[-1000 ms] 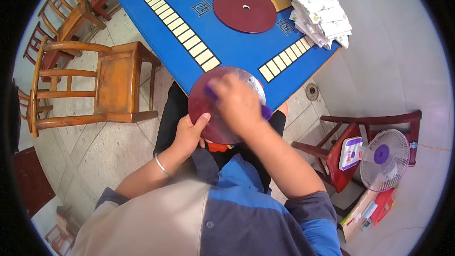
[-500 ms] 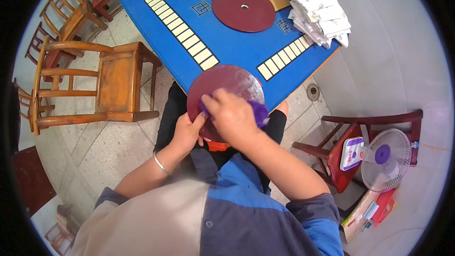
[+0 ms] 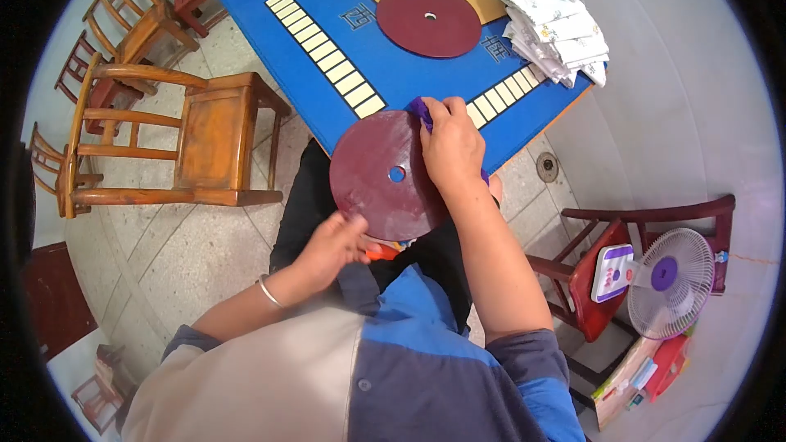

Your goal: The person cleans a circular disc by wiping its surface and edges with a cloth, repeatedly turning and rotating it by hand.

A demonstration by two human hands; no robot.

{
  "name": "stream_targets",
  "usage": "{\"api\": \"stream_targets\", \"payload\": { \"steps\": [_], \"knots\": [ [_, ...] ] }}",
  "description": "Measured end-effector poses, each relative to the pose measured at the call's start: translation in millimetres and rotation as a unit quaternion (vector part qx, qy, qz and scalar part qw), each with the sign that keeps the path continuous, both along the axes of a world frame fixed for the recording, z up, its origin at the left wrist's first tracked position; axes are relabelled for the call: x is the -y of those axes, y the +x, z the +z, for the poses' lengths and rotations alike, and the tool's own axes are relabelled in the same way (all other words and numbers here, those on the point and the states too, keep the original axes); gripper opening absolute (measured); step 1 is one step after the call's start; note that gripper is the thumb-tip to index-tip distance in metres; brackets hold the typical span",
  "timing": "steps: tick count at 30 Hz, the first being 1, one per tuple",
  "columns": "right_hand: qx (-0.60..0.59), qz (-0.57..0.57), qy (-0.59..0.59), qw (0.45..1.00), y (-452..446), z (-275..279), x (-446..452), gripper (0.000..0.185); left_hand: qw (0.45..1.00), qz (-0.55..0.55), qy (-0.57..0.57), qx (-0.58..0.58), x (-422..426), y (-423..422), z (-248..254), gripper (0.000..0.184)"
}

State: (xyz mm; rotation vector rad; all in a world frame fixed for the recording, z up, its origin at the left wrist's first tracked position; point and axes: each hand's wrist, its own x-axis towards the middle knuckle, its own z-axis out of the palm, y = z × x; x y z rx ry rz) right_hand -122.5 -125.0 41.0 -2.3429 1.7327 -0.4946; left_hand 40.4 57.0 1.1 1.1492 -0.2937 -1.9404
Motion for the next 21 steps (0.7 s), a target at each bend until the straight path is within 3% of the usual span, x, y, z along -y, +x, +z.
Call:
{"api": "stream_targets", "payload": {
  "steps": [1, 2, 4, 11, 14, 16, 18, 21],
  "knots": [
    [0.012, -0.003, -0.003, 1.000, 1.2, -1.0, -0.2, 0.032, 0.999, -0.040, 0.012, 0.005, -4.4, -5.0, 3.5, 0.026],
    [0.019, -0.004, 0.000, 1.000, 2.0, -1.9, -0.2, 0.031, 0.998, -0.048, 0.014, -0.026, -6.2, -8.6, 2.0, 0.036],
    [0.031, -0.010, 0.006, 0.999, -1.1, -2.7, -0.3, 0.030, 0.999, -0.043, 0.000, 0.018, -4.1, -10.2, -2.3, 0.030],
    [0.092, 0.019, -0.005, 0.996, -27.4, 25.9, -21.6, 0.032, 0.955, -0.173, -0.211, 0.117, 23.9, 26.5, -4.0, 0.021],
    [0.100, 0.056, 0.009, 0.993, -32.6, 28.5, -40.1, 0.032, 0.970, -0.113, -0.138, 0.166, 40.3, 31.8, -6.8, 0.026],
    [0.086, 0.070, 0.005, 0.994, -34.6, 17.6, -50.2, 0.033, 0.970, -0.014, -0.082, 0.227, 45.6, 36.0, -7.4, 0.033],
    [0.063, 0.067, 0.016, 0.996, -36.8, 3.0, -56.4, 0.034, 0.982, 0.044, -0.028, 0.180, 42.8, 41.1, -18.8, 0.036],
    [0.054, 0.048, -0.005, 0.997, -33.6, -1.5, -58.3, 0.034, 0.981, 0.002, -0.020, 0.194, 31.7, 18.3, 2.4, 0.039]
  ]
}}
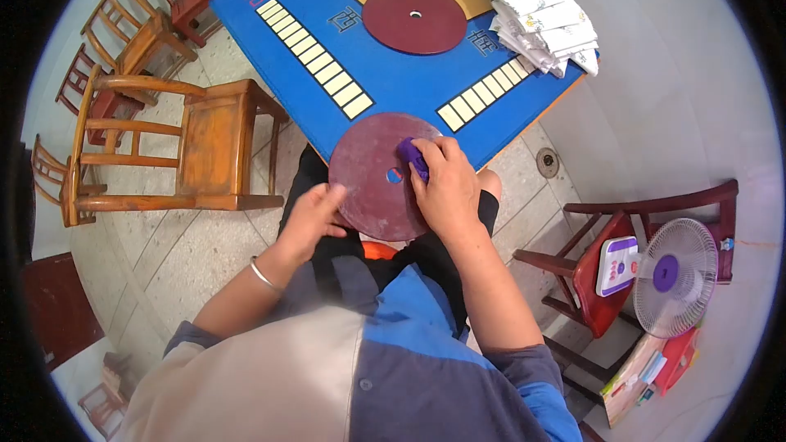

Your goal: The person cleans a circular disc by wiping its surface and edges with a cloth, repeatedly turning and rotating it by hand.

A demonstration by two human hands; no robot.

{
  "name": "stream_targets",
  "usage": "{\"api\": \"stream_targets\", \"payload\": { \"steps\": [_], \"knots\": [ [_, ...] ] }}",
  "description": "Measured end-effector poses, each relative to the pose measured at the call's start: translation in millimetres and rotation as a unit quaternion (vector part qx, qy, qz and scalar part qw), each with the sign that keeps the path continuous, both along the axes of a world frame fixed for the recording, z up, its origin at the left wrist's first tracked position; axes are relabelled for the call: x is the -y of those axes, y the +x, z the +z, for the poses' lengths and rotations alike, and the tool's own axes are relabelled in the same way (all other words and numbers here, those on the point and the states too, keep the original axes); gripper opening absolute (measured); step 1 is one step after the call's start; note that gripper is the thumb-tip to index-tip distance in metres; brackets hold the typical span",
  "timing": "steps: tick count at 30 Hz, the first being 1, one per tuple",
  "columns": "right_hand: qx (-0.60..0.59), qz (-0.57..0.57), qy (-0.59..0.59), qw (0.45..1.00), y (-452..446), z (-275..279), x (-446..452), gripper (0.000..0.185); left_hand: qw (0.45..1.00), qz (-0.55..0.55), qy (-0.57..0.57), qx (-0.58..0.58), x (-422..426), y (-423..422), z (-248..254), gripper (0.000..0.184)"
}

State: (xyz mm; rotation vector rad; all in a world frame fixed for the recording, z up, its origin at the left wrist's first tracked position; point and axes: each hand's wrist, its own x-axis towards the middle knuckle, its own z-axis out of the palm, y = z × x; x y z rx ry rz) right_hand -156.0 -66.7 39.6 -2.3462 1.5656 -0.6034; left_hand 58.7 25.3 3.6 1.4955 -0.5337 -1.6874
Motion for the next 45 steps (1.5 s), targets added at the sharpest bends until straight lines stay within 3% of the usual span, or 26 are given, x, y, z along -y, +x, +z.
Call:
{"api": "stream_targets", "payload": {
  "steps": [3, 7, 11, 13, 15, 18, 19, 22, 23, 25, 27, 29, 31, 32, 37, 40, 41, 43, 45],
  "knots": [
    [0.019, -0.008, 0.018, 1.000, 6.0, 7.5, 0.7, 0.033, 0.998, -0.051, 0.008, -0.024, -7.2, -17.6, -1.7, 0.041],
    [0.031, 0.154, 0.029, 0.987, 12.9, 5.1, -17.6, 0.039, 0.998, -0.058, -0.014, -0.026, -2.8, -19.7, -14.0, 0.036],
    [0.008, 0.162, -0.028, 0.986, 20.3, -2.4, 8.0, 0.036, 0.998, -0.025, -0.020, -0.045, -2.4, -22.8, -7.5, 0.031],
    [0.005, 0.045, -0.047, 0.998, 26.3, 2.7, 41.1, 0.029, 0.999, -0.009, -0.019, -0.048, -2.4, -26.0, -2.8, 0.029],
    [0.014, 0.050, -0.022, 0.998, 32.1, 1.9, 42.6, 0.028, 0.999, 0.005, -0.020, -0.050, -2.0, -27.6, 1.2, 0.027],
    [0.017, 0.255, 0.004, 0.967, 30.8, 2.1, 6.7, 0.036, 0.998, 0.003, -0.029, -0.048, -1.0, -26.8, -6.9, 0.024],
    [0.032, 0.270, -0.018, 0.962, 31.6, 1.7, 0.3, 0.039, 0.998, 0.001, -0.032, -0.050, -2.6, -27.5, -7.4, 0.023],
    [0.014, 0.156, -0.048, 0.986, 31.9, 2.7, 33.1, 0.034, 0.997, 0.017, -0.035, -0.067, -3.8, -29.9, -4.6, 0.023],
    [0.025, 0.081, 0.007, 0.996, 34.6, 7.2, 43.5, 0.033, 0.997, 0.015, -0.032, -0.070, -3.8, -30.8, -4.5, 0.023],
    [0.022, 0.103, -0.039, 0.994, 39.1, -1.3, 39.1, 0.033, 0.997, 0.011, -0.031, -0.068, -3.4, -29.5, -3.7, 0.024],
    [0.029, 0.262, 0.005, 0.965, 38.2, -3.2, 13.7, 0.036, 0.998, 0.006, -0.036, -0.056, -3.9, -27.8, -5.9, 0.024],
    [0.029, 0.287, -0.004, 0.957, 38.0, 4.8, 10.8, 0.036, 0.998, 0.006, -0.039, -0.055, -3.8, -29.0, -6.6, 0.024],
    [-0.005, 0.175, -0.061, 0.983, 34.5, 2.2, 39.5, 0.036, 0.997, 0.015, -0.041, -0.062, -4.0, -30.6, -6.4, 0.023],
    [0.000, 0.086, 0.004, 0.996, 34.5, 6.9, 48.8, 0.035, 0.997, 0.013, -0.042, -0.065, -4.5, -31.8, -6.9, 0.022],
    [-0.004, 0.298, -0.023, 0.954, 44.0, 4.5, 1.6, 0.038, 0.996, 0.025, -0.049, -0.070, -4.9, -30.7, -10.4, 0.022],
    [0.004, 0.158, -0.054, 0.986, 48.7, -1.9, 30.7, 0.034, 0.996, 0.025, -0.040, -0.070, -2.8, -30.6, -2.4, 0.021],
    [0.032, 0.104, -0.016, 0.994, 54.0, 4.2, 35.1, 0.034, 0.996, 0.027, -0.041, -0.072, -3.4, -31.3, -0.5, 0.021],
    [0.004, 0.164, -0.015, 0.986, 56.6, -3.2, 21.2, 0.034, 0.996, 0.021, -0.049, -0.067, -4.4, -30.8, -9.6, 0.022],
    [0.027, 0.299, -0.047, 0.953, 55.6, -3.1, 1.4, 0.036, 0.997, 0.003, -0.052, -0.055, -7.5, -29.6, -21.6, 0.025]
  ]
}}
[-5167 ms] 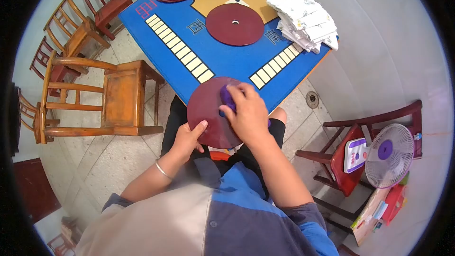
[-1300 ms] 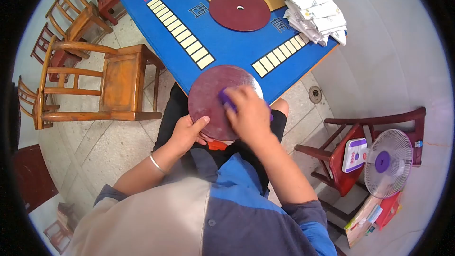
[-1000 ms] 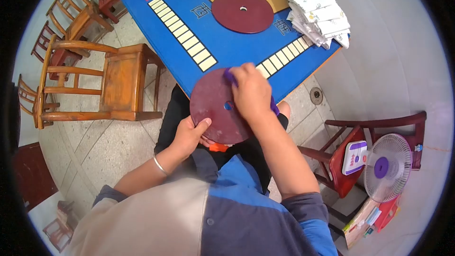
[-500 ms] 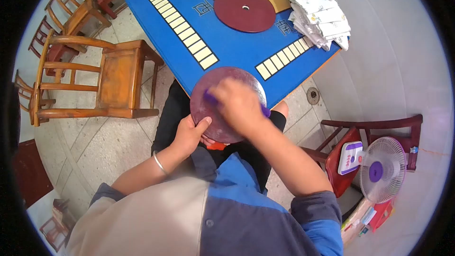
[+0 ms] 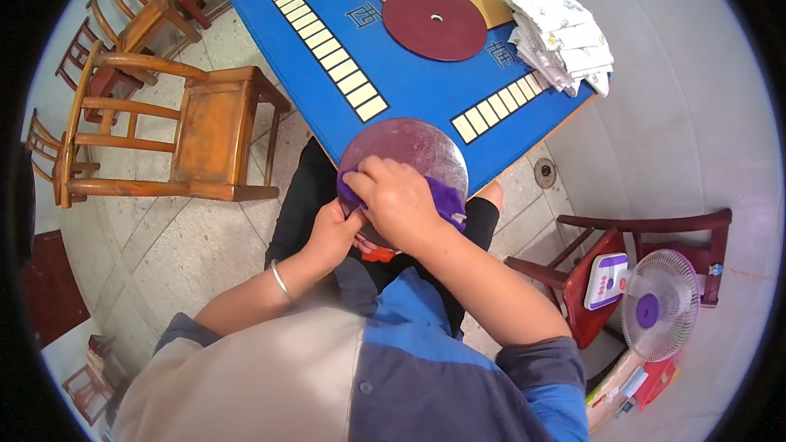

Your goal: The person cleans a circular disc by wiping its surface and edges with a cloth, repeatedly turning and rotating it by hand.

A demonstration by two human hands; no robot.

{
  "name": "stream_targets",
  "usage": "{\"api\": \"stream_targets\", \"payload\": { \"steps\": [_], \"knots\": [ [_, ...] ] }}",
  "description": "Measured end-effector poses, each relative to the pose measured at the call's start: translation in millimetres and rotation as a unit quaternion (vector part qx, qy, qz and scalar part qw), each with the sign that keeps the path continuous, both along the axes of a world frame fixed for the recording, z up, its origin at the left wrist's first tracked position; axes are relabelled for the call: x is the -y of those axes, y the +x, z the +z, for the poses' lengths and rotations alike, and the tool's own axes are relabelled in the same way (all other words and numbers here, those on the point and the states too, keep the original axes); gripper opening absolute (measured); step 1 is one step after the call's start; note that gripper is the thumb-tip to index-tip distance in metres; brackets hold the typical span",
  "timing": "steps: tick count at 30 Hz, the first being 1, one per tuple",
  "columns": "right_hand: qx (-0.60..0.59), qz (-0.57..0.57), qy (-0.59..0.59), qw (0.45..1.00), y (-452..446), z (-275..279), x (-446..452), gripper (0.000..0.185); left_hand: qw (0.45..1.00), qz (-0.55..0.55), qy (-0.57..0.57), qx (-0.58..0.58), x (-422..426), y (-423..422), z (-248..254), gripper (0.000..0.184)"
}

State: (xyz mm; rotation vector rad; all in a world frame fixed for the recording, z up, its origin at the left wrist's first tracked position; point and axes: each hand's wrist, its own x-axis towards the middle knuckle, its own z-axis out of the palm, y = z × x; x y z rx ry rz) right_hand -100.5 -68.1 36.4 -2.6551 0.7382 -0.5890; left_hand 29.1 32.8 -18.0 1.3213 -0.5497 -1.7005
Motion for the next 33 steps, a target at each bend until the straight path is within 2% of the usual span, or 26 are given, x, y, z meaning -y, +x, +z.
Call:
{"api": "stream_targets", "payload": {
  "steps": [2, 4, 6, 8, 9, 12, 13, 17, 20, 21, 24, 25, 26, 28, 29, 30, 33],
  "knots": [
    [-0.038, -0.051, 0.024, 0.998, -3.3, 1.1, 11.9, 0.034, 1.000, 0.009, 0.002, -0.014, 0.3, -0.7, 7.1, 0.024],
    [-0.027, -0.170, -0.010, 0.985, -3.5, 8.3, 42.1, 0.031, 0.999, 0.035, 0.012, -0.024, 3.5, -3.5, 16.2, 0.021],
    [-0.014, -0.168, -0.019, 0.986, -0.2, 1.9, 37.3, 0.028, 0.999, 0.035, 0.011, -0.027, 5.2, -3.0, 13.8, 0.022],
    [-0.030, -0.027, 0.037, 0.998, 3.4, 10.4, 4.5, 0.026, 0.999, 0.033, 0.012, -0.023, 2.1, -3.5, 8.8, 0.023],
    [-0.010, -0.003, 0.032, 0.999, 2.2, 7.4, -4.0, 0.028, 0.999, 0.038, -0.004, -0.015, 1.0, -3.4, 8.2, 0.022],
    [-0.015, -0.136, -0.034, 0.990, -2.3, 0.8, 34.6, 0.030, 0.999, 0.035, 0.016, -0.019, 4.6, -3.7, 20.5, 0.021],
    [-0.028, -0.213, 0.020, 0.976, -1.1, 7.6, 41.6, 0.031, 1.000, 0.020, 0.018, -0.013, 3.1, -3.8, 18.8, 0.022],
    [0.003, -0.010, 0.012, 1.000, 4.8, 3.4, 4.1, 0.031, 1.000, -0.007, 0.009, 0.007, 2.0, 0.7, 7.3, 0.026],
    [-0.003, -0.121, -0.027, 0.992, 1.0, -0.1, 37.6, 0.032, 1.000, -0.004, 0.007, -0.005, 2.6, -1.2, 11.0, 0.027],
    [-0.025, -0.200, -0.001, 0.979, -0.2, 5.1, 46.4, 0.034, 1.000, 0.003, 0.005, -0.010, 2.4, -2.3, 11.2, 0.027],
    [0.003, -0.055, 0.002, 0.998, 6.5, -4.9, 22.2, 0.034, 1.000, -0.001, 0.004, 0.007, 1.1, -0.1, 4.3, 0.027],
    [0.000, 0.014, 0.035, 0.999, 9.7, 4.3, 9.4, 0.034, 1.000, -0.001, 0.002, 0.007, 0.3, 0.2, 5.9, 0.027],
    [-0.002, 0.017, 0.016, 1.000, 9.6, 3.0, 8.5, 0.033, 1.000, -0.001, -0.004, 0.006, 1.5, 0.0, 7.6, 0.027],
    [0.011, -0.088, 0.007, 0.996, 10.3, -1.0, 33.1, 0.030, 1.000, -0.002, 0.008, 0.003, 1.9, -0.7, 9.9, 0.027],
    [-0.037, -0.189, 0.047, 0.980, 10.0, 6.4, 41.4, 0.029, 1.000, 0.002, 0.007, 0.001, 1.8, -1.2, 10.3, 0.027],
    [-0.011, -0.194, 0.061, 0.979, 10.3, 6.9, 40.6, 0.030, 1.000, 0.007, 0.004, -0.002, 2.3, -1.9, 11.0, 0.027],
    [-0.021, 0.016, 0.027, 0.999, 10.7, 4.1, 10.2, 0.032, 1.000, 0.025, 0.003, 0.005, 0.2, -2.7, 5.6, 0.024]
  ]
}}
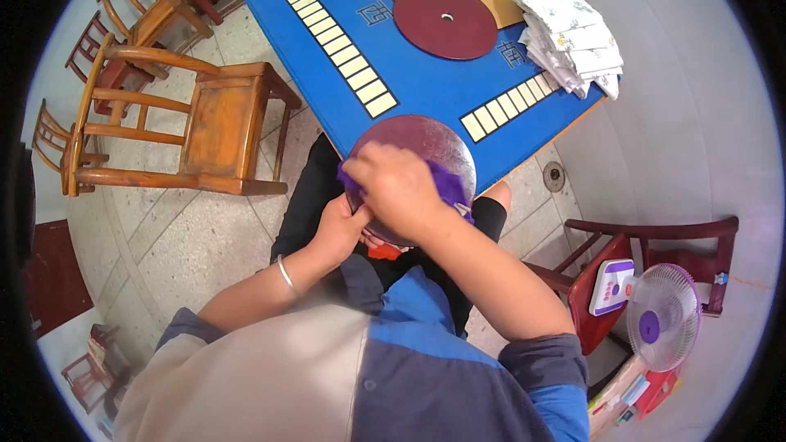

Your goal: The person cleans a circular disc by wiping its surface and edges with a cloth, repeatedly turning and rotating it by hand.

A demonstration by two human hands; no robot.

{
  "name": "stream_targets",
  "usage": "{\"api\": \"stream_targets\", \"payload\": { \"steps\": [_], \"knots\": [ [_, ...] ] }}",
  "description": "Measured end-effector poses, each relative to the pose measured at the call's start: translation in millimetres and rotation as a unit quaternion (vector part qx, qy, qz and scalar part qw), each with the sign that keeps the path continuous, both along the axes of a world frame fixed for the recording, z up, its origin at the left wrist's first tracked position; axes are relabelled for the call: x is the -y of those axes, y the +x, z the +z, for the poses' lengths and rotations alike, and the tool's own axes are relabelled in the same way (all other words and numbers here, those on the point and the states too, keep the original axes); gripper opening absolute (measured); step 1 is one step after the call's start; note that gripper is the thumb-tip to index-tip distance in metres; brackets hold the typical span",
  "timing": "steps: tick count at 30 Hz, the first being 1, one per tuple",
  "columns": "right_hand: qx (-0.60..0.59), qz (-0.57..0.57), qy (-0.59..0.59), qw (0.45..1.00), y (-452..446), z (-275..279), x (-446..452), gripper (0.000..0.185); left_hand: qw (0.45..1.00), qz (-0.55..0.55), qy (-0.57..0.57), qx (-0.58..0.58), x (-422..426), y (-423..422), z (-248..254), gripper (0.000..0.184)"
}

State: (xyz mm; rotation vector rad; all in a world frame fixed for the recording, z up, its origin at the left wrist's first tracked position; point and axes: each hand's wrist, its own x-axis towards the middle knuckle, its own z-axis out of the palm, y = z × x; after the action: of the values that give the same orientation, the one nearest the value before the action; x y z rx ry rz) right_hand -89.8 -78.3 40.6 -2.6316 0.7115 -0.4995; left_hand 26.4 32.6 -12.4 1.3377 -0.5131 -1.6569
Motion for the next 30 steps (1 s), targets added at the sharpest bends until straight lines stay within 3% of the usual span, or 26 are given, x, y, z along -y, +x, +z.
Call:
{"api": "stream_targets", "payload": {
  "steps": [1, 3, 5, 8, 9, 12, 13, 14, 17, 19, 21, 23, 25, 27, 29, 30],
  "knots": [
    [0.019, 0.008, -0.016, 1.000, -0.5, -3.1, -1.7, 0.031, 1.000, 0.007, -0.002, -0.005, 0.3, -1.5, -1.4, 0.022],
    [0.016, -0.089, -0.045, 0.995, -1.9, -8.4, 22.5, 0.028, 1.000, 0.005, 0.008, -0.015, 2.3, -1.7, 7.9, 0.022],
    [0.009, -0.210, 0.016, 0.978, 0.6, 2.4, 34.3, 0.028, 1.000, 0.013, 0.012, -0.016, 3.3, -1.7, 9.5, 0.021],
    [-0.015, 0.004, -0.020, 1.000, 1.7, 2.0, 1.0, 0.032, 1.000, 0.013, 0.001, 0.000, 0.4, -0.8, 1.8, 0.022],
    [-0.001, 0.012, -0.037, 0.999, 0.6, -1.4, -5.0, 0.034, 1.000, 0.013, 0.000, 0.003, 0.2, -1.4, 0.8, 0.023],
    [-0.009, -0.162, -0.060, 0.985, -4.3, -5.4, 35.2, 0.030, 1.000, 0.007, 0.007, -0.018, 3.4, -1.4, 7.3, 0.022],
    [-0.016, -0.214, -0.020, 0.976, -4.4, 4.2, 39.9, 0.030, 1.000, 0.012, 0.010, -0.016, 3.6, -1.4, 8.5, 0.022],
    [-0.016, -0.159, -0.032, 0.987, -4.3, 2.6, 32.8, 0.030, 1.000, -0.022, 0.006, -0.002, 2.2, 0.9, 1.9, 0.029],
    [0.005, 0.003, -0.043, 0.999, -8.2, 1.1, -6.2, 0.031, 1.000, -0.020, -0.017, 0.011, 0.3, 2.0, -0.7, 0.028],
    [-0.085, -0.099, -0.004, 0.991, -17.9, 4.8, 10.1, 0.040, 1.000, -0.015, 0.005, -0.004, 1.8, 1.5, 4.0, 0.025],
    [-0.066, -0.243, -0.011, 0.968, -28.3, 10.9, 37.6, 0.037, 1.000, 0.013, 0.010, -0.016, 3.0, -1.3, 8.5, 0.020],
    [-0.085, -0.193, -0.021, 0.977, -29.0, 9.7, 20.9, 0.037, 1.000, 0.016, -0.003, -0.020, 4.0, -1.0, 7.1, 0.022],
    [-0.027, -0.045, -0.021, 0.998, -27.1, 12.1, -11.9, 0.038, 1.000, 0.006, -0.005, -0.011, 2.5, -0.2, 6.6, 0.022],
    [-0.045, -0.089, -0.050, 0.994, -37.0, 4.4, 0.7, 0.037, 1.000, 0.003, -0.002, -0.008, 3.6, 0.5, 10.2, 0.022],
    [-0.056, -0.257, -0.059, 0.963, -44.4, 5.5, 31.6, 0.037, 1.000, 0.003, -0.001, -0.009, 2.7, -0.9, 10.2, 0.022],
    [-0.038, -0.277, -0.025, 0.960, -45.2, 8.3, 33.6, 0.035, 1.000, 0.003, -0.001, -0.008, 1.9, -1.1, 8.9, 0.022]
  ]
}}
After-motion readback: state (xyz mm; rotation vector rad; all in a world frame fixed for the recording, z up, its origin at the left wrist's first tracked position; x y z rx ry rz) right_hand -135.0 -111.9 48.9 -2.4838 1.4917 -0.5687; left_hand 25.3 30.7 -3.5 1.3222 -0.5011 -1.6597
